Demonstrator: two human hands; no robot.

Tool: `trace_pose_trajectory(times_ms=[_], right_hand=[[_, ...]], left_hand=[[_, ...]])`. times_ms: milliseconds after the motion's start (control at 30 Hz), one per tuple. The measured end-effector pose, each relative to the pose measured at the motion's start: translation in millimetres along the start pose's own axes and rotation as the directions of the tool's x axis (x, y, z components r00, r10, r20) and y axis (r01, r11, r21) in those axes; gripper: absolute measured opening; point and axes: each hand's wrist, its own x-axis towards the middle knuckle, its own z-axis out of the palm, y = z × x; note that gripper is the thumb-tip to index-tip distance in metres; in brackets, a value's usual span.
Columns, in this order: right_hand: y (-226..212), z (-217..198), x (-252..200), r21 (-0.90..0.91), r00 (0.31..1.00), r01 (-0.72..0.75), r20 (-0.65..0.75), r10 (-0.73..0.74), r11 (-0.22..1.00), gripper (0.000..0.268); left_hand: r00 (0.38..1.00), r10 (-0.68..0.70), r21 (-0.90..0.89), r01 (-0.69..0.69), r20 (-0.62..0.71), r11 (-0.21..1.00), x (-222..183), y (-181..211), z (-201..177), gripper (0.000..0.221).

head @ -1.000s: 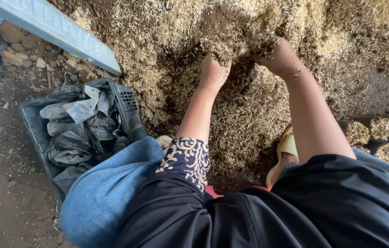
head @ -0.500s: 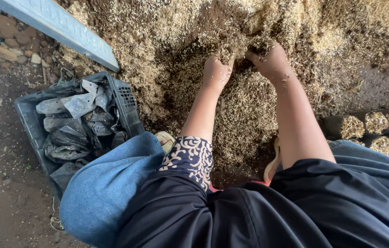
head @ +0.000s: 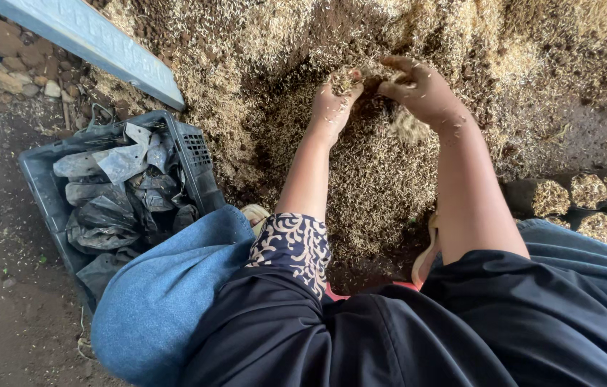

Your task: The person sits on a small stool and repeatedly scoops, lifts, and drops a large pile of loose, straw-like material using both hands. The action is continuous and repetitive, mixing the material in place without moving it to another container.

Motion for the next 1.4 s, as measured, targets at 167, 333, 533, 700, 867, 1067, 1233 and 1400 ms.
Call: trace_pose_trajectory(times_ms=[167, 333, 533, 700, 867, 1067, 1233, 1400], right_hand=[[-2, 19, 3, 0.064, 0.984, -0.177, 0.033, 0.175, 0.982, 0.030], [26, 33, 16, 0.360, 0.990, -0.134, 0.012, 0.139, 0.923, 0.019], [33, 38, 28, 0.742, 0.988, -0.139, 0.062, 0.140, 0.656, 0.015], [21, 2, 17, -0.044, 0.993, -0.112, -0.041, 0.111, 0.993, 0.020], [60, -50, 19, 0.006, 0.971, -0.190, -0.145, 0.189, 0.982, 0.023], [150, -114, 5, 0.017, 0.644, -0.463, -0.680, 0.350, 0.886, 0.037], [132, -74, 13, 0.083, 0.889, -0.345, -0.290, 0.353, 0.935, 0.032], [69, -24, 19, 0.003, 0.938, -0.345, 0.029, 0.345, 0.939, 0.029]], left_hand=[[0.985, -0.164, -0.049, 0.161, -0.059, 0.986, 7, -4, 12, 0.058], [0.979, -0.202, -0.443, 0.180, -0.001, 0.878, 20, -26, 18, 0.073], [0.999, 0.046, -0.432, -0.037, 0.010, 0.901, 16, -27, 23, 0.044], [0.954, 0.299, 0.182, -0.291, -0.019, 0.939, 2, -7, 17, 0.040], [0.707, 0.679, 0.397, -0.692, 0.199, 0.604, -8, -5, 12, 0.037], [0.935, 0.236, 0.388, -0.327, 0.264, 0.862, -10, -18, 11, 0.040], [0.900, 0.430, 0.472, -0.410, 0.071, 0.780, 0, -26, 16, 0.031], [0.928, 0.367, 0.535, -0.339, 0.059, 0.773, 5, -28, 16, 0.021]])
